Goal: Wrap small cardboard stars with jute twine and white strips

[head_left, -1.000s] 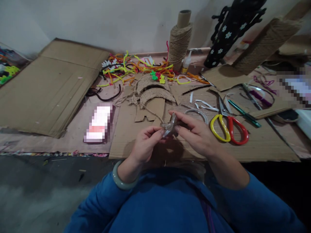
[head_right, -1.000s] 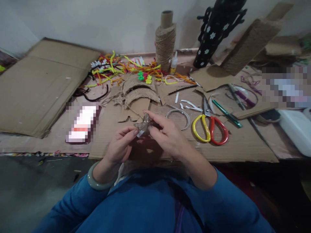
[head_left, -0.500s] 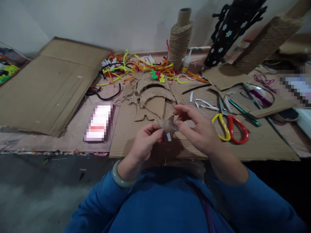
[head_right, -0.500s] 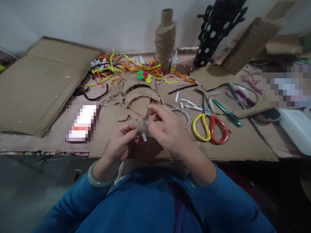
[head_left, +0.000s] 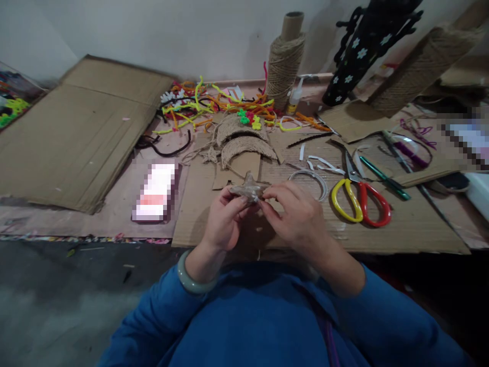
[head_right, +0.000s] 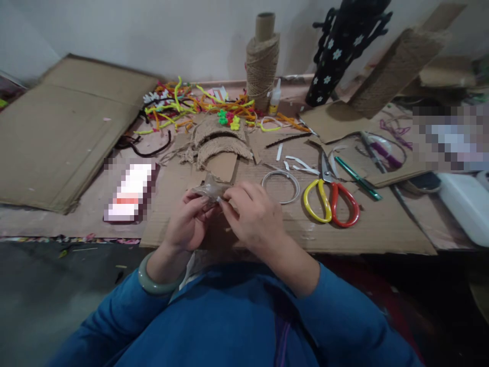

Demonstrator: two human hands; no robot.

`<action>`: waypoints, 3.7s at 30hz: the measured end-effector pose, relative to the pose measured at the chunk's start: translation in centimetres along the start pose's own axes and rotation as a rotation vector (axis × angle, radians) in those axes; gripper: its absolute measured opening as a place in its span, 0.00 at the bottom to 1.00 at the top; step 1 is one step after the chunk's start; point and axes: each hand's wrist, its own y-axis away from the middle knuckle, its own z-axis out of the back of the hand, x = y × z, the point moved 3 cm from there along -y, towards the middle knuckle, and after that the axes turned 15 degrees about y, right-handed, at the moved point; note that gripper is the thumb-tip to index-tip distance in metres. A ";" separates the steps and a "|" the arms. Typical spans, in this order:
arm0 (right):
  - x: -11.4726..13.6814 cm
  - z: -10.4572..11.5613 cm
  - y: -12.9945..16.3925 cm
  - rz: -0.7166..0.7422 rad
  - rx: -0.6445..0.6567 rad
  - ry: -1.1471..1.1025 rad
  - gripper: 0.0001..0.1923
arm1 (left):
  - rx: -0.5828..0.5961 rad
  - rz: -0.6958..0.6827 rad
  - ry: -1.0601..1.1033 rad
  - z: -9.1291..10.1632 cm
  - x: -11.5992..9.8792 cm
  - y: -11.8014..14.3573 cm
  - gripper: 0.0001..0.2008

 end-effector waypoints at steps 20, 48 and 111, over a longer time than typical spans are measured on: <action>-1.5 -0.2 -0.1 -0.024 0.005 -0.121 0.07 | -0.001 0.042 -0.110 -0.1 0.5 0.2 0.15; -1.1 -0.3 -0.5 -0.043 0.058 -0.038 0.06 | 0.062 -0.047 -0.210 -0.1 0.7 0.5 0.08; -1.4 -1.0 -0.5 -0.049 -0.036 -0.023 0.03 | 0.039 -0.092 -0.145 0.3 0.7 0.4 0.08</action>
